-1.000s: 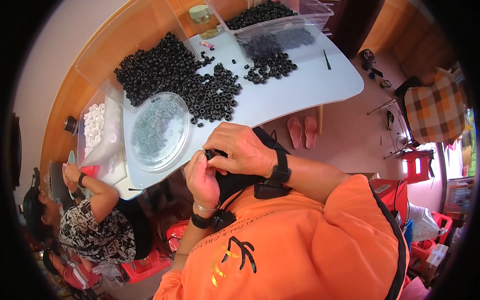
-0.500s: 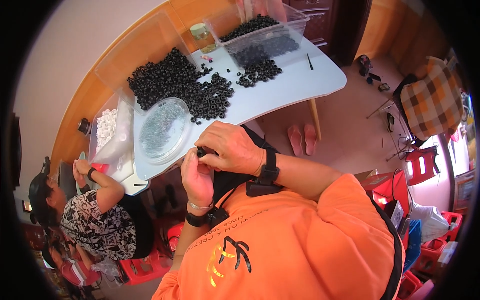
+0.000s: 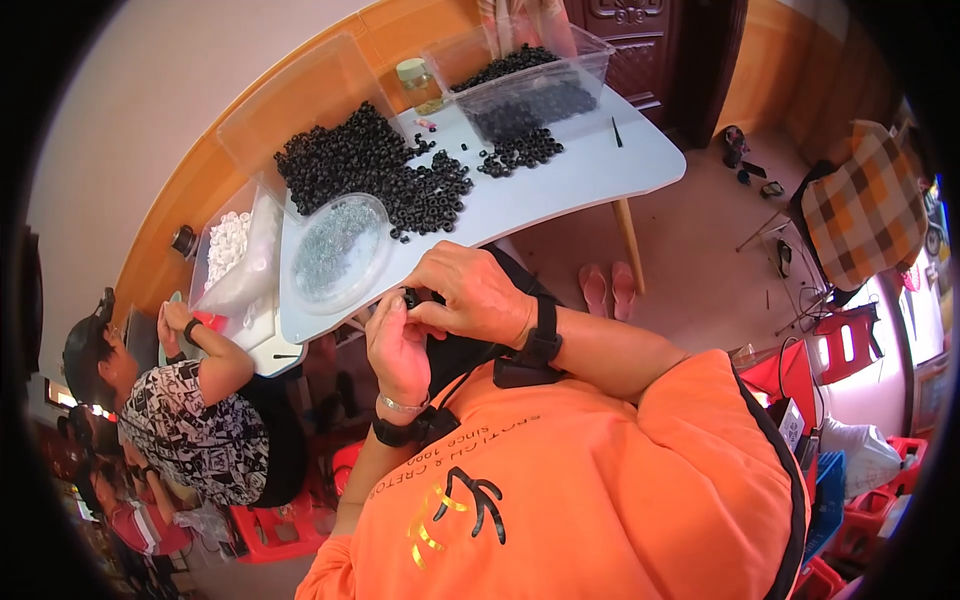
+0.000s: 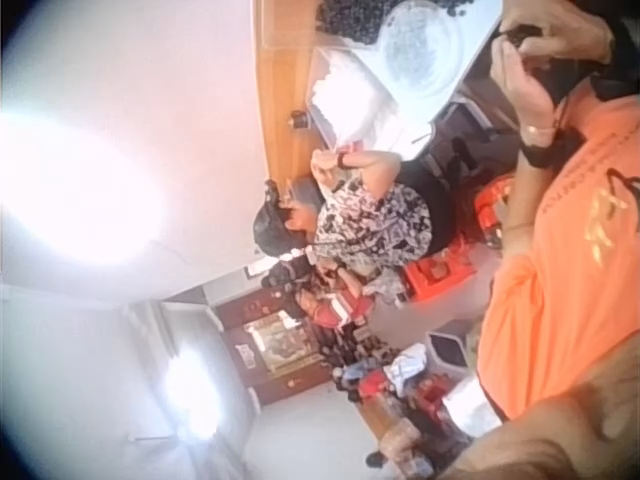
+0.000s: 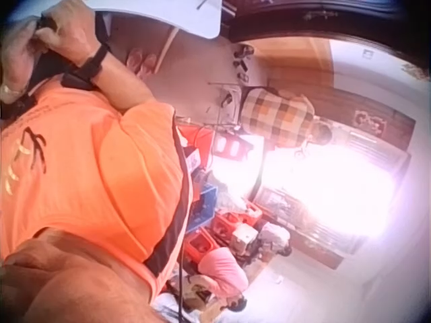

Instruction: Sorting and inspecting small black rubber or plastic loops/rings from a bin on a table.

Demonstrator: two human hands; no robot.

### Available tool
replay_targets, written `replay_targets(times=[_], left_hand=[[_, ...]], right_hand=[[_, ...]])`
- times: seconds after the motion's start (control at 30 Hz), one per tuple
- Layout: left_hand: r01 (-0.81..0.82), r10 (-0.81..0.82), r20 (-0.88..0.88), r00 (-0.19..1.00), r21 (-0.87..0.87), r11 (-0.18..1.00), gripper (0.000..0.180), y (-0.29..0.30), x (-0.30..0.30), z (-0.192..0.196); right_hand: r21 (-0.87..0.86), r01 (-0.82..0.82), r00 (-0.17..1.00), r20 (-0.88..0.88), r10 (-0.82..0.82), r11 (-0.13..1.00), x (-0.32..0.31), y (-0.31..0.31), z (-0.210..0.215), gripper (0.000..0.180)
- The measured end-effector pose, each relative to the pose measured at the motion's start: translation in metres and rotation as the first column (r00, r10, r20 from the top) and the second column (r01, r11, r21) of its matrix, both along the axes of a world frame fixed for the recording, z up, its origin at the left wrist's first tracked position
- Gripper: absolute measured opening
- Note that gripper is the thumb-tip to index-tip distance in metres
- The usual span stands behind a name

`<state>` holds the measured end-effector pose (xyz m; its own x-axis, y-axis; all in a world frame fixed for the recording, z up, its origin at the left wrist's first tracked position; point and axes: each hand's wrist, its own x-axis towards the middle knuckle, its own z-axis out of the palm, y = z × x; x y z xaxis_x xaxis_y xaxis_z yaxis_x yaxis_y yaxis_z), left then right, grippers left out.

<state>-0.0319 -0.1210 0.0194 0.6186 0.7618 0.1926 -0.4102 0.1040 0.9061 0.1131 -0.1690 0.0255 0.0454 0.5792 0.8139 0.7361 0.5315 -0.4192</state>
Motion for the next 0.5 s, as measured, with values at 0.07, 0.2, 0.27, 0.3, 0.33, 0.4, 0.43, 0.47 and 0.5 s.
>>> replay_targets(times=[0.07,0.2,0.27,0.3,0.33,0.4,0.43,0.47,0.5], left_hand=[[-0.005,0.006,-0.028,1.000,0.010,1.000,0.031,-0.001,0.001,0.003],[-0.037,0.037,-0.013,0.999,-0.006,0.999,0.030,0.002,0.000,-0.003],[-0.078,0.077,-0.023,0.997,-0.017,0.997,0.031,0.005,0.000,-0.006],[-0.076,0.076,-0.018,0.997,-0.011,0.997,0.031,0.007,0.001,-0.007],[-0.078,0.077,-0.038,0.996,-0.033,0.996,0.031,0.007,-0.001,-0.008],[-0.068,0.065,-0.059,0.996,-0.053,0.996,0.032,0.009,-0.006,-0.009],[-0.075,0.071,-0.045,0.996,-0.079,0.994,0.032,0.009,-0.006,-0.010],[-0.081,0.078,-0.031,0.996,-0.106,0.991,0.032,0.011,-0.007,-0.011],[-0.079,0.077,-0.026,0.997,-0.102,0.992,0.032,0.014,-0.008,-0.015]], right_hand=[[0.019,0.007,1.000,0.000,-0.007,1.000,-0.001,0.001,0.000,0.027],[0.002,-0.012,1.000,-0.023,0.012,1.000,-0.004,0.007,-0.007,0.026],[-0.001,-0.022,0.999,-0.027,0.022,1.000,-0.006,0.011,-0.009,0.026],[0.014,-0.020,1.000,-0.020,0.020,1.000,-0.007,0.012,-0.010,0.026],[0.029,-0.018,1.000,-0.012,0.018,0.999,-0.008,0.013,-0.010,0.026],[0.001,-0.037,0.999,-0.011,0.037,0.999,-0.010,0.015,-0.009,0.026],[0.012,-0.018,0.999,0.036,0.018,1.000,-0.011,0.018,-0.008,0.026],[0.024,0.000,0.997,0.081,-0.002,1.000,-0.012,0.020,-0.007,0.026],[0.019,0.016,0.997,0.077,-0.017,1.000,-0.013,0.022,-0.007,0.025]])
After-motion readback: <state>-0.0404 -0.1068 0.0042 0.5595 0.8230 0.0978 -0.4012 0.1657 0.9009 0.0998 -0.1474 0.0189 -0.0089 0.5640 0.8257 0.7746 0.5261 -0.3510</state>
